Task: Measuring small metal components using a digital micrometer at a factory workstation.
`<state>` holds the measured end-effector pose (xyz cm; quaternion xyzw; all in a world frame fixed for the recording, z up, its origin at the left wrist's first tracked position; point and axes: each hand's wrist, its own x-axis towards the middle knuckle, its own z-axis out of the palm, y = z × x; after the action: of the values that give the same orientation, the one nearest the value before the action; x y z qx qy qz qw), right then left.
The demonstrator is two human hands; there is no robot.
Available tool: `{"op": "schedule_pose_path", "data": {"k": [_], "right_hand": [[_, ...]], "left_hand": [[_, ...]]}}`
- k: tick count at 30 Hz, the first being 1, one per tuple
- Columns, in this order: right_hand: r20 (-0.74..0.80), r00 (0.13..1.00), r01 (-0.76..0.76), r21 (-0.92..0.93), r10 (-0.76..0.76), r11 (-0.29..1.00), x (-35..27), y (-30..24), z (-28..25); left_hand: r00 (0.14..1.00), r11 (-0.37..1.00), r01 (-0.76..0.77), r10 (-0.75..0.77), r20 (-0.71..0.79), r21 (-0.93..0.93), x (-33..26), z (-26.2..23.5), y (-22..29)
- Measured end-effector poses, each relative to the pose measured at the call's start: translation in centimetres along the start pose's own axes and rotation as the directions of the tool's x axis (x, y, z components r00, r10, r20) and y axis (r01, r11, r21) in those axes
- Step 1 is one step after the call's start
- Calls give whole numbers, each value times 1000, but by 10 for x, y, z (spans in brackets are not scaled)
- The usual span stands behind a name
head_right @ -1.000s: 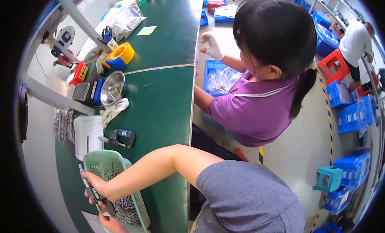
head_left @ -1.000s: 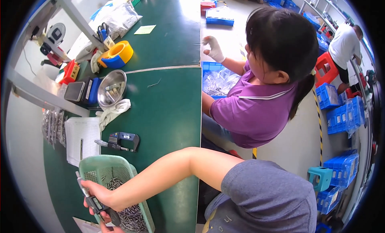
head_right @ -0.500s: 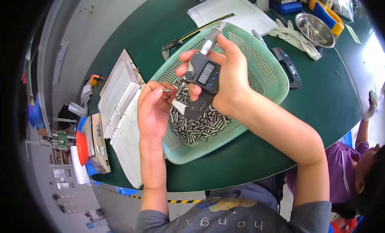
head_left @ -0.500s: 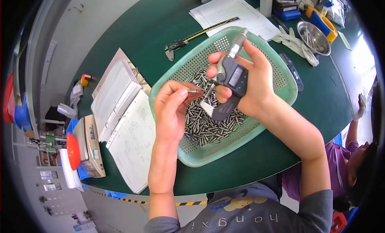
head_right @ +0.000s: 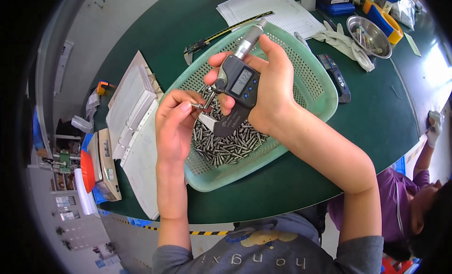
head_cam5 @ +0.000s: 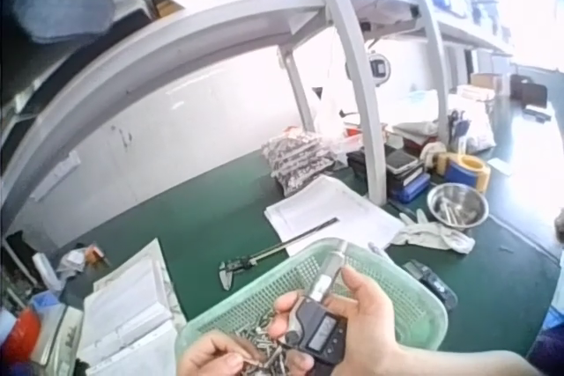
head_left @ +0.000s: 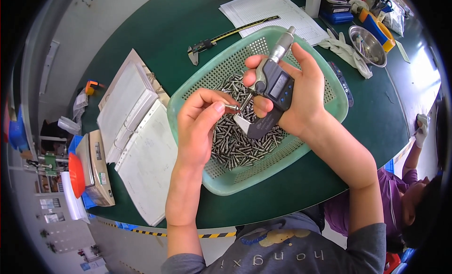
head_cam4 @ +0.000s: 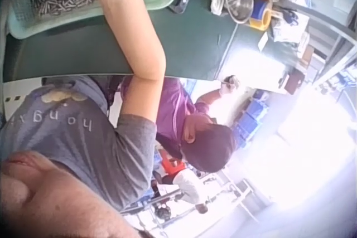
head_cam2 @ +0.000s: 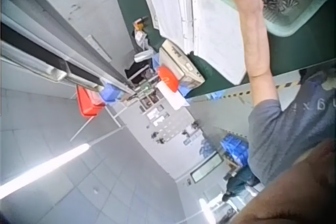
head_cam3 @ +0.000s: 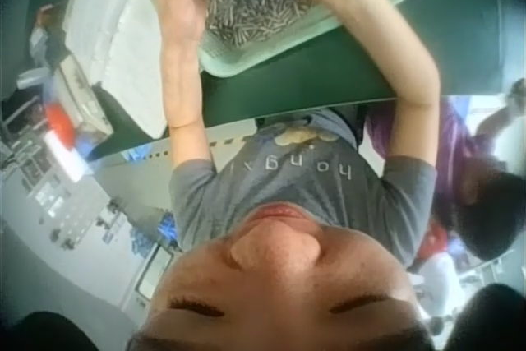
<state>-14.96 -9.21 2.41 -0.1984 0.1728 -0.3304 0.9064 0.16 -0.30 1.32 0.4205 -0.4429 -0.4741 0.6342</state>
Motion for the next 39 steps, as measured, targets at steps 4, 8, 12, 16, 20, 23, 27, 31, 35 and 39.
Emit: {"op": "schedule_pose_path", "data": {"k": [4,8,12,16,20,23,27,31,35,39], "right_hand": [[-7,1000,-1,-2,1,1000,1,1,0],[0,1000,18,-56,-18,998,0,3,1],[-5,1000,9,-90,-10,996,1,4,1],[-39,999,-5,-149,-1,989,1,3,3],[-40,999,15,-153,-21,988,1,4,5],[-63,998,8,-171,-19,985,1,4,5],[7,997,76,-226,-77,971,4,6,1],[-19,997,72,-244,-79,967,3,6,2],[-26,996,80,-213,-88,974,3,6,2],[-17,992,118,-225,-125,967,2,7,4]], "left_hand": [[999,998,-27,26,33,54,0,-6,-1],[998,994,-54,52,23,90,-1,-4,-2],[995,985,-96,90,47,144,-1,-5,-3],[990,976,-126,112,83,178,0,-6,-3],[990,975,-123,109,89,183,0,-6,-3],[987,975,-137,119,111,175,0,-6,-3],[988,974,-129,110,108,187,0,-4,-3],[991,983,-103,87,105,153,-1,-5,-2],[996,982,-33,18,82,185,-2,-4,-3],[999,989,30,-33,20,142,-3,-5,-2]]}}
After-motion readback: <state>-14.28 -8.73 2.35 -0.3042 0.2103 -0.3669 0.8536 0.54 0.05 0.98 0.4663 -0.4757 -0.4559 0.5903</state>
